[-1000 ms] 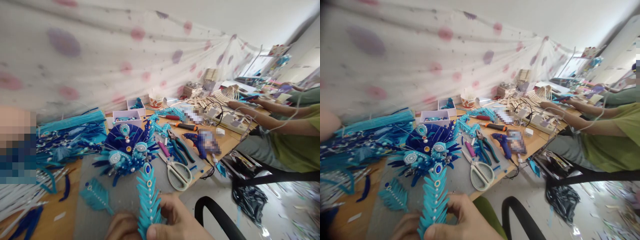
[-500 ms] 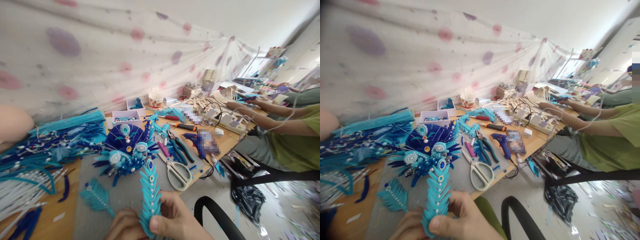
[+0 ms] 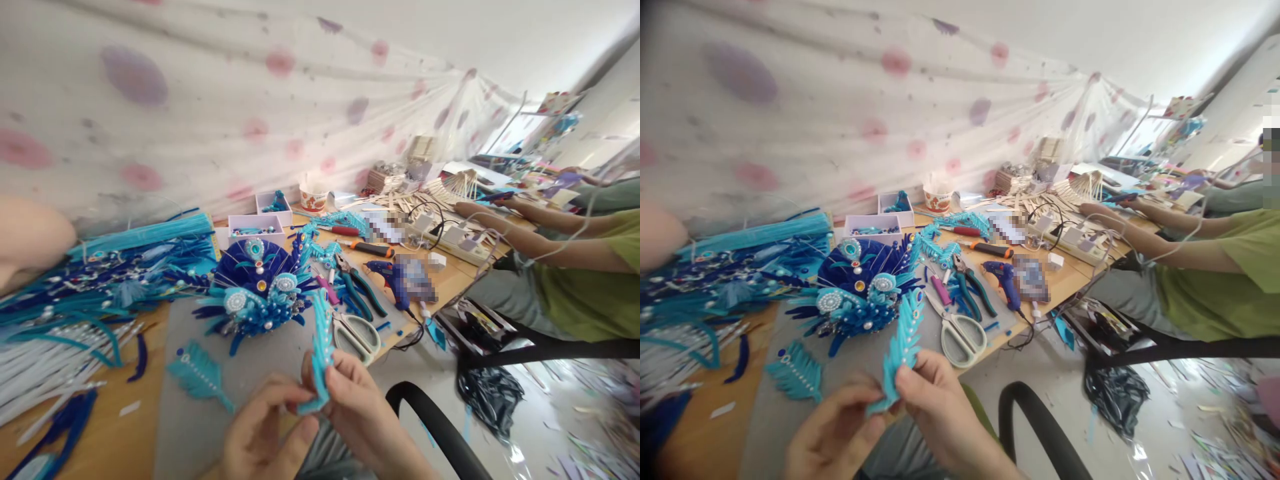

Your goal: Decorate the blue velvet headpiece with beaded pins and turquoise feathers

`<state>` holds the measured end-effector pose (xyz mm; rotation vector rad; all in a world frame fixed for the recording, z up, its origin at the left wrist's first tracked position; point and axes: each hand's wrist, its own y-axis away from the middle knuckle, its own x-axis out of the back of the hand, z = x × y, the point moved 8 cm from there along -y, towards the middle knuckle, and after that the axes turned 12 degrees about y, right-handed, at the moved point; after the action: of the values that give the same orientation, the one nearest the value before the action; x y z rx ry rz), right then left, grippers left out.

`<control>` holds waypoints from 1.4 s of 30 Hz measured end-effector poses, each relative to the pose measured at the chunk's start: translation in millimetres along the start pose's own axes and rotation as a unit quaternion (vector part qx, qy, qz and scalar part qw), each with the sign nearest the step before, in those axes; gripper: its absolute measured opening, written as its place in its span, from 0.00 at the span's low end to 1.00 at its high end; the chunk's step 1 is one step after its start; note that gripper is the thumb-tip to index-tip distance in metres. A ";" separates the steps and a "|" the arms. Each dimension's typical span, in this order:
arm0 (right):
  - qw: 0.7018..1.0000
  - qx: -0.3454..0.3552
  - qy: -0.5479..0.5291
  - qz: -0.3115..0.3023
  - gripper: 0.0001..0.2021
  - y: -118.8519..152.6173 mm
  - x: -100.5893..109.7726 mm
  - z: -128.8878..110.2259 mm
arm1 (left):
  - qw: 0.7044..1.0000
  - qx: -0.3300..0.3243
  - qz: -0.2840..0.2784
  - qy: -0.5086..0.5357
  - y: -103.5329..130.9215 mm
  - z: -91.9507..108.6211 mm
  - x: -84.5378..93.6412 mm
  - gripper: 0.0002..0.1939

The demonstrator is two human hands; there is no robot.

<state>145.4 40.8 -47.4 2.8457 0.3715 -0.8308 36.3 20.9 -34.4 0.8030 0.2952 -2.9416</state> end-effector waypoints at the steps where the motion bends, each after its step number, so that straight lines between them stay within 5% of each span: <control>1: 1.000 0.001 -0.010 0.009 0.18 0.0 1.2 -1.7 | 0.998 0.048 0.004 0.037 -0.7 -6.2 -1.3 0.10; 5: 0.999 -0.001 -0.022 0.032 0.18 -1.3 4.5 -7.1 | 0.978 0.162 0.019 0.127 0.5 -16.7 -7.6 0.17; 10: 0.999 0.002 -0.035 0.028 0.19 -2.1 0.3 -9.5 | 0.975 0.180 0.058 0.118 0.6 -17.8 -8.7 0.17; 21: 0.999 0.005 0.021 0.041 0.19 1.0 3.8 -6.1 | 0.993 0.093 0.064 0.043 -4.1 -17.4 -5.2 0.16; 27: 0.985 0.103 0.091 0.103 0.15 -0.4 13.8 -17.3 | 0.988 -0.037 0.137 -0.062 2.1 0.8 3.8 0.06; 36: 0.953 0.173 0.196 0.156 0.14 6.0 16.4 -33.6 | 0.974 -0.122 -0.018 -0.190 -11.8 20.6 -9.2 0.04; 42: 0.921 0.215 0.280 0.164 0.10 10.1 13.0 -35.3 | 0.972 -0.112 0.048 -0.199 -8.4 28.2 -6.7 0.05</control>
<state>176.7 41.3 -24.2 3.3757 -0.2708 -0.0136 27.0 23.5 -5.8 0.1850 0.5256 -2.8215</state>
